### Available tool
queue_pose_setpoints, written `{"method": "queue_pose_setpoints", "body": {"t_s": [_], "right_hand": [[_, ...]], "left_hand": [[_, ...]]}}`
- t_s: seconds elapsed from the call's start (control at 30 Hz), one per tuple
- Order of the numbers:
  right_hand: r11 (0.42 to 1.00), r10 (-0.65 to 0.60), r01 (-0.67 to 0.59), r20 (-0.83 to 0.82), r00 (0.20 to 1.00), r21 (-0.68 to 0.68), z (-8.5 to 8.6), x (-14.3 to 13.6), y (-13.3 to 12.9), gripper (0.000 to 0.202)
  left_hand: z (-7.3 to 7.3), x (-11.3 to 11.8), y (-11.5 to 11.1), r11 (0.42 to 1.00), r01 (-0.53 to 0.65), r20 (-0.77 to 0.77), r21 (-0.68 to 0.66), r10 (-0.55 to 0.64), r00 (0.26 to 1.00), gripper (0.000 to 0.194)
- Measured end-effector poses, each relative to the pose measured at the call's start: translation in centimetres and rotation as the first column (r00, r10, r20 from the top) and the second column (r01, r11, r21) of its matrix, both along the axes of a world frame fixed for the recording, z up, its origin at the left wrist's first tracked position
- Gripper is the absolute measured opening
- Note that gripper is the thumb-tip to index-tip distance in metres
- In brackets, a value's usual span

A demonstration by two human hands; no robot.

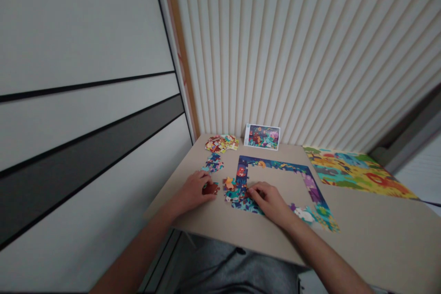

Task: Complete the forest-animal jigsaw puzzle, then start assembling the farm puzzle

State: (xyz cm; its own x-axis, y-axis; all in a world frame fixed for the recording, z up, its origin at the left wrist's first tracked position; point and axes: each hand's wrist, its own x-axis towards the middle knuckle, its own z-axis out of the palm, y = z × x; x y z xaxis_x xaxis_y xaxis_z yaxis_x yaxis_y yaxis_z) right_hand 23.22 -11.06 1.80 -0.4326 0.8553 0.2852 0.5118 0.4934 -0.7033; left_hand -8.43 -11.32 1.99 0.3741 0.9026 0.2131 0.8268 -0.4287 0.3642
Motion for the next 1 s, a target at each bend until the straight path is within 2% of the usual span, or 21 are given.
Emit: {"method": "queue_pose_setpoints", "body": {"t_s": [0.13,0.3,0.57,0.67,0.87,1.0], "right_hand": [[1.000,0.004,-0.004,-0.006,1.000,0.000,0.2,0.0,-0.1,0.031],[1.000,0.008,-0.009,0.004,1.000,0.013,0.2,0.0,-0.2,0.031],[1.000,0.003,-0.003,-0.021,1.000,0.004,0.1,0.0,-0.1,0.032],[0.999,0.000,-0.003,-0.096,0.995,-0.032,0.0,-0.1,-0.2,0.033],[0.978,0.016,-0.079,-0.308,0.951,-0.192,0.4,-0.5,-0.8,0.038],[0.957,0.015,-0.139,-0.434,0.901,-0.256,0.8,-0.5,-0.8,0.041]], "left_hand": [[0.4,0.0,-0.3,1.000,0.020,0.087,-0.021,-0.018,0.996,0.040],[0.6,0.7,-0.6,1.000,-0.003,0.260,0.025,-0.004,0.966,0.039],[0.8,3.7,-0.4,0.995,0.073,0.314,0.071,-0.092,0.945,0.038],[1.2,5.3,-0.8,0.993,0.093,0.346,0.079,-0.115,0.931,0.038],[1.7,8.4,-2.1,0.986,0.168,0.353,0.013,-0.161,0.922,0.065],[2.0,9.6,-2.2,0.977,0.203,0.352,0.064,-0.212,0.912,0.068]]}}
